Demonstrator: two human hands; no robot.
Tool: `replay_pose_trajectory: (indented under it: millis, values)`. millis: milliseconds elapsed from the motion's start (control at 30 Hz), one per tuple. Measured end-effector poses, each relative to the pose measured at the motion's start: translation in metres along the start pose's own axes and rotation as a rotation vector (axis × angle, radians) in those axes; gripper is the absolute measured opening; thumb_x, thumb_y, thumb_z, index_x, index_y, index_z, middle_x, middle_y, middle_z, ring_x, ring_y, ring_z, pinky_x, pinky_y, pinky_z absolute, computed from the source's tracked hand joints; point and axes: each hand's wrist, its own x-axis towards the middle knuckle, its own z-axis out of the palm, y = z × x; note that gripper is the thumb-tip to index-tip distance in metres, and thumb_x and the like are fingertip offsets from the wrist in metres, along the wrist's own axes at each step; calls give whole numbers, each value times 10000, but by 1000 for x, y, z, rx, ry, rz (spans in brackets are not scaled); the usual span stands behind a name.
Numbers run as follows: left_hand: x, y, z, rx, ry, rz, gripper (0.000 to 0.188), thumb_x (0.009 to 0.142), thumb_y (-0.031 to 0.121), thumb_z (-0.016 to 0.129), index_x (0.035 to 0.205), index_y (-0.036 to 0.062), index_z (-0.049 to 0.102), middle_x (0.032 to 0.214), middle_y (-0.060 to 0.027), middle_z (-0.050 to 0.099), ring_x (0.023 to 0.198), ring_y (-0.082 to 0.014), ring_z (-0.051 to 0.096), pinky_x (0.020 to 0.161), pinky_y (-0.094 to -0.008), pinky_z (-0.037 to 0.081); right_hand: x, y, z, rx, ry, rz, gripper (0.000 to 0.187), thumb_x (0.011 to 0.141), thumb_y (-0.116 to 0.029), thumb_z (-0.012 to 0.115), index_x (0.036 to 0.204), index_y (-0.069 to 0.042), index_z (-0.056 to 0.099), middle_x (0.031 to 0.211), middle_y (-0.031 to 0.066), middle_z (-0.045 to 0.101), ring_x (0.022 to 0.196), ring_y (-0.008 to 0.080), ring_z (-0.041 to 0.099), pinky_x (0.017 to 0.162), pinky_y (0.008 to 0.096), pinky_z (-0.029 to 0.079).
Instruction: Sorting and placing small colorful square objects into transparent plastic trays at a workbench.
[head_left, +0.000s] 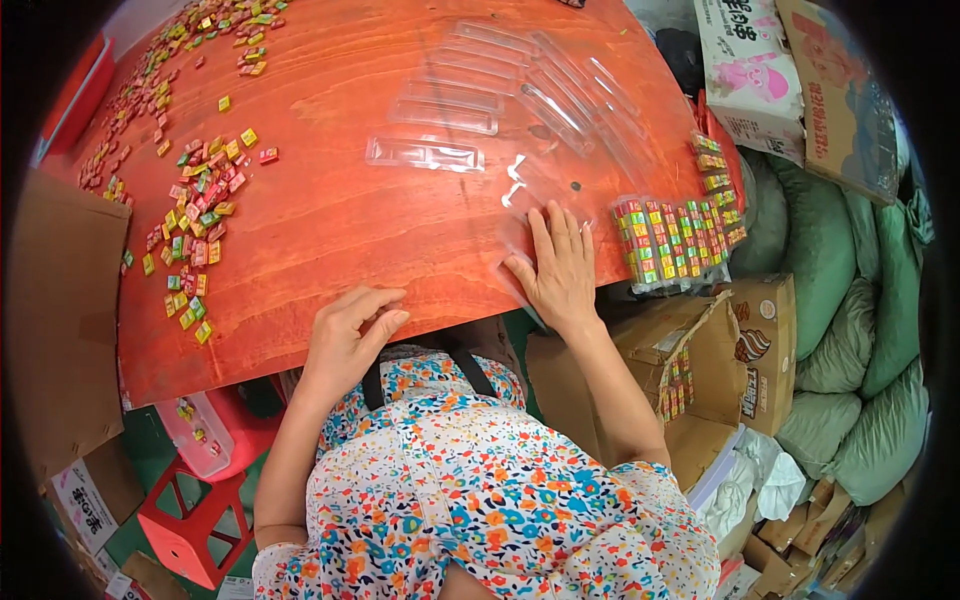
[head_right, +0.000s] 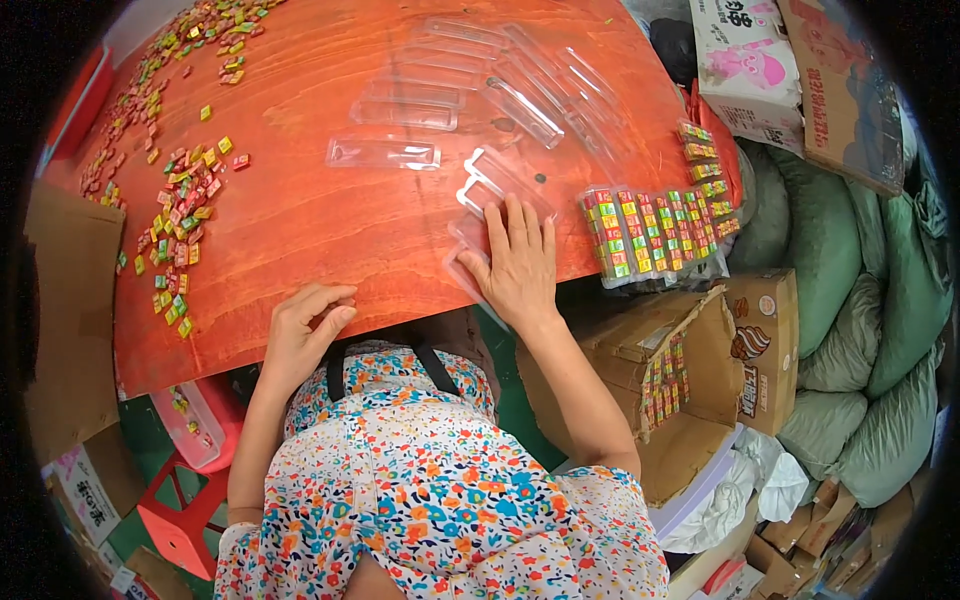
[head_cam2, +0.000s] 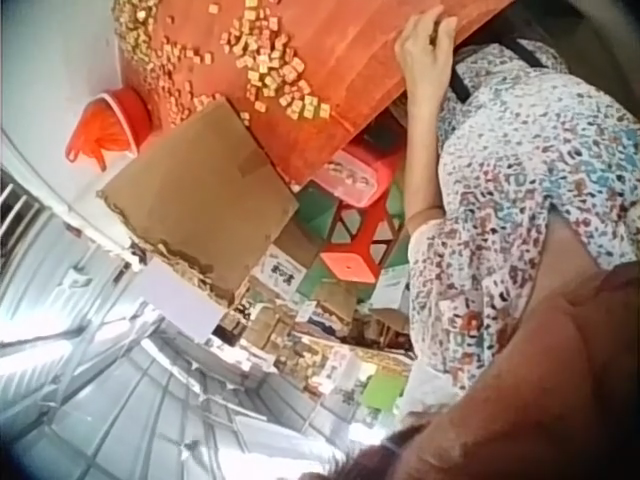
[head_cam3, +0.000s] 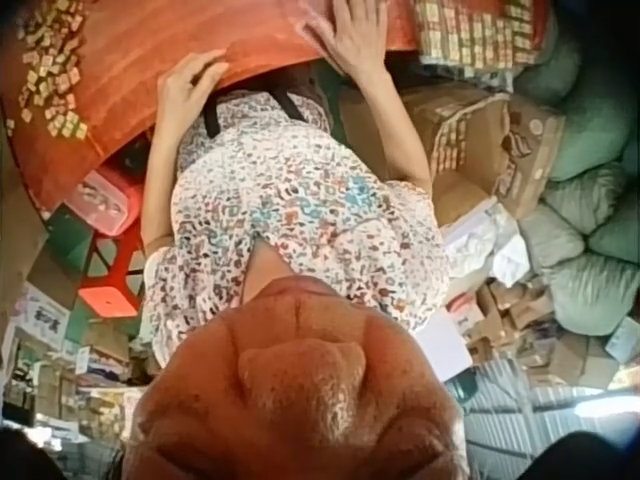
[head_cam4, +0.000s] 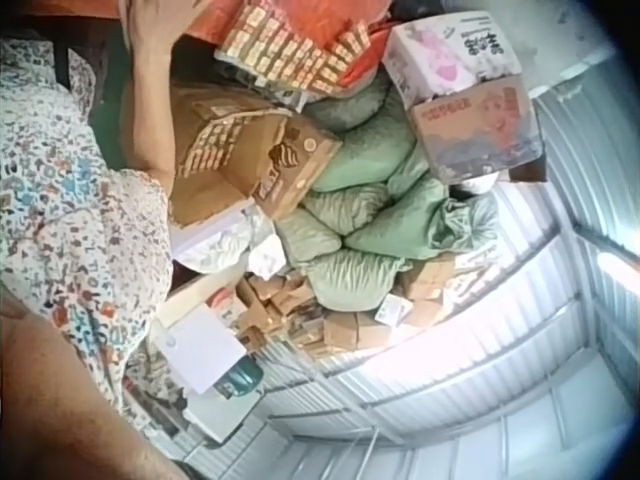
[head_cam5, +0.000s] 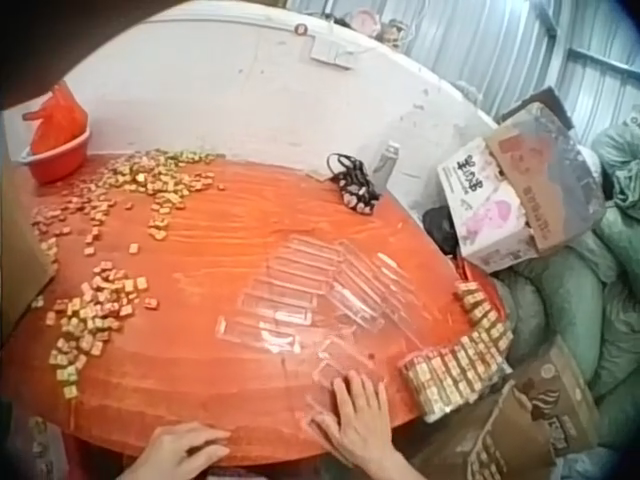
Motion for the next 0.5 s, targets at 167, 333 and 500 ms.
replay_pose_trajectory:
  millis: [167, 333, 500]
  values:
    - [-1, 1, -3, -43, -4, -27, 214, 885, 113, 667, 1054, -17, 677, 913, -113, 678, 828, -197, 642, 764, -301, 499, -12, -21, -9, 118, -32, -255, 717, 904, -559, 523, 1437, -92, 413, 1507, 169, 343, 1371, 377, 335, 1135, 538, 225]
    - [-10, 2, -11, -33, 178, 5, 234, 888, 108, 678, 1085, -17, 668, 915, -131, 674, 830, -210, 665, 735, -300, 518, 17, -59, -8, 192, -96, -490, 760, 838, -582, 581, 1407, -98, 445, 1483, 165, 374, 1360, 358, 355, 1140, 530, 230]
    - [-13, -8, -22, 75, 375, -14, 264, 900, 125, 666, 1126, -11, 655, 1014, -149, 662, 918, -238, 657, 804, -318, 514, 59, -102, 5, 247, -30, -543, 718, 851, -575, 570, 1377, -96, 475, 1447, 160, 413, 1336, 345, 382, 1124, 529, 252]
